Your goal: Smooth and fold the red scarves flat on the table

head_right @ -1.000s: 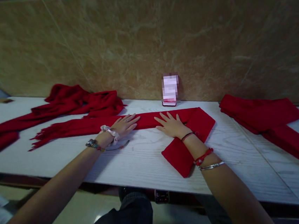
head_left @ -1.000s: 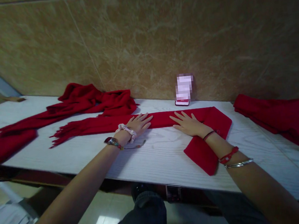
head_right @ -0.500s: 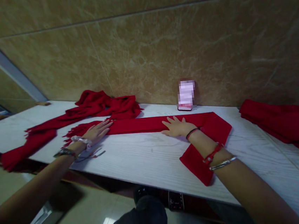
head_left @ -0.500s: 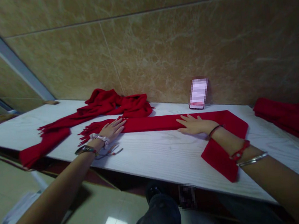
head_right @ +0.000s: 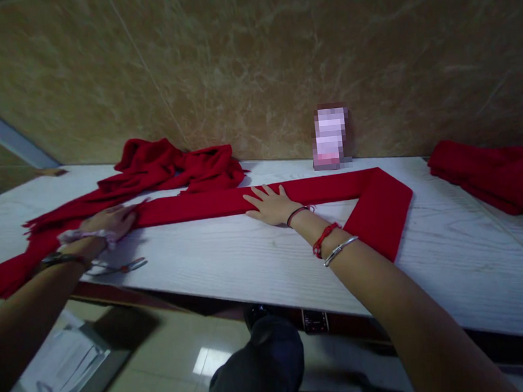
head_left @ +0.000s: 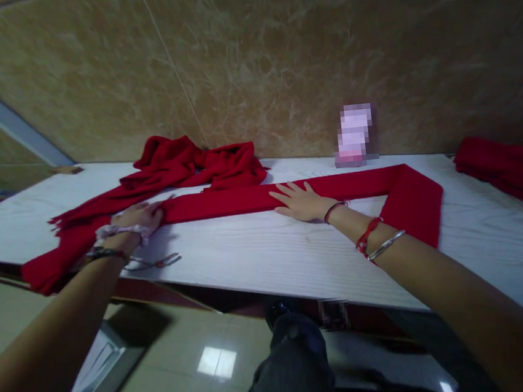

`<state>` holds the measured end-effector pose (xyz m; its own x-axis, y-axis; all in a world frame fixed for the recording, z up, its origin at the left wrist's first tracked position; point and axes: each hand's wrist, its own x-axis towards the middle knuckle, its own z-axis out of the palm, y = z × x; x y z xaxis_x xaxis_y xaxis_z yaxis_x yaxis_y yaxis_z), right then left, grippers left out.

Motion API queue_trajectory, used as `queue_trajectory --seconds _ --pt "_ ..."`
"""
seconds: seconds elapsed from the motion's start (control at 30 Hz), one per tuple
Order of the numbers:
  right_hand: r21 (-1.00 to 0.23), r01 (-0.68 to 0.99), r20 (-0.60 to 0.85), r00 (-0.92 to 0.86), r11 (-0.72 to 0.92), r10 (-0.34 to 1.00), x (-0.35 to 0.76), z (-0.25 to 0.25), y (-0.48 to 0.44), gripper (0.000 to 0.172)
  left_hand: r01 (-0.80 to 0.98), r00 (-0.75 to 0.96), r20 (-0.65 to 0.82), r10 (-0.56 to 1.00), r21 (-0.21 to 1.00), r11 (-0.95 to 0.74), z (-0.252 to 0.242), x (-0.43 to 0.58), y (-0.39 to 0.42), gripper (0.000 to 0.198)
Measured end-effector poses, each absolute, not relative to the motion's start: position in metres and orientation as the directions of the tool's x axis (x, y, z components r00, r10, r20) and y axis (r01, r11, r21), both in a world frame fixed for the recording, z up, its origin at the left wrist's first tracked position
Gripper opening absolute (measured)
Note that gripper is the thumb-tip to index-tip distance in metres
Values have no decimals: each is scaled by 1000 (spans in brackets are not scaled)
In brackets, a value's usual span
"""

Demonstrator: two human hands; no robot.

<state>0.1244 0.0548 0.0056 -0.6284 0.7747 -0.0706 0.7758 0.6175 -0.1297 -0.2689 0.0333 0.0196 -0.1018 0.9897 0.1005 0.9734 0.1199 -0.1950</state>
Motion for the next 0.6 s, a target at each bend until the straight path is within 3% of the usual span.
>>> queue_trajectory --seconds 0.03,0.1,0.2,0.27,0.37,0.43,0.6 --pt "-128 778 -78 -626 615 776 125 6 55 60 945 -232 122 965 -207 253 23 -269 30 51" --pt "-123 780 -85 -624 614 776 124 6 57 60 915 -316 235 919 -183 361 29 -259 22 54" --pt "-118 785 -82 -618 608 782 123 6 57 60 954 -182 390 903 -152 258 32 -231 20 59" --pt "-114 789 -81 -613 603 786 123 6 57 60 982 65 334 940 -189 -1 28 -216 25 55" --pt "-106 791 -83 -611 603 787 122 6 55 60 956 252 45 967 -169 -242 16 -212 37 50" --pt "-105 793 -85 -608 600 789 122 6 54 59 971 178 -56 982 -152 -185 8 -223 44 51" --pt "-118 794 -94 -606 596 790 123 8 55 59 977 -56 28 998 -202 61 7 -264 49 53"
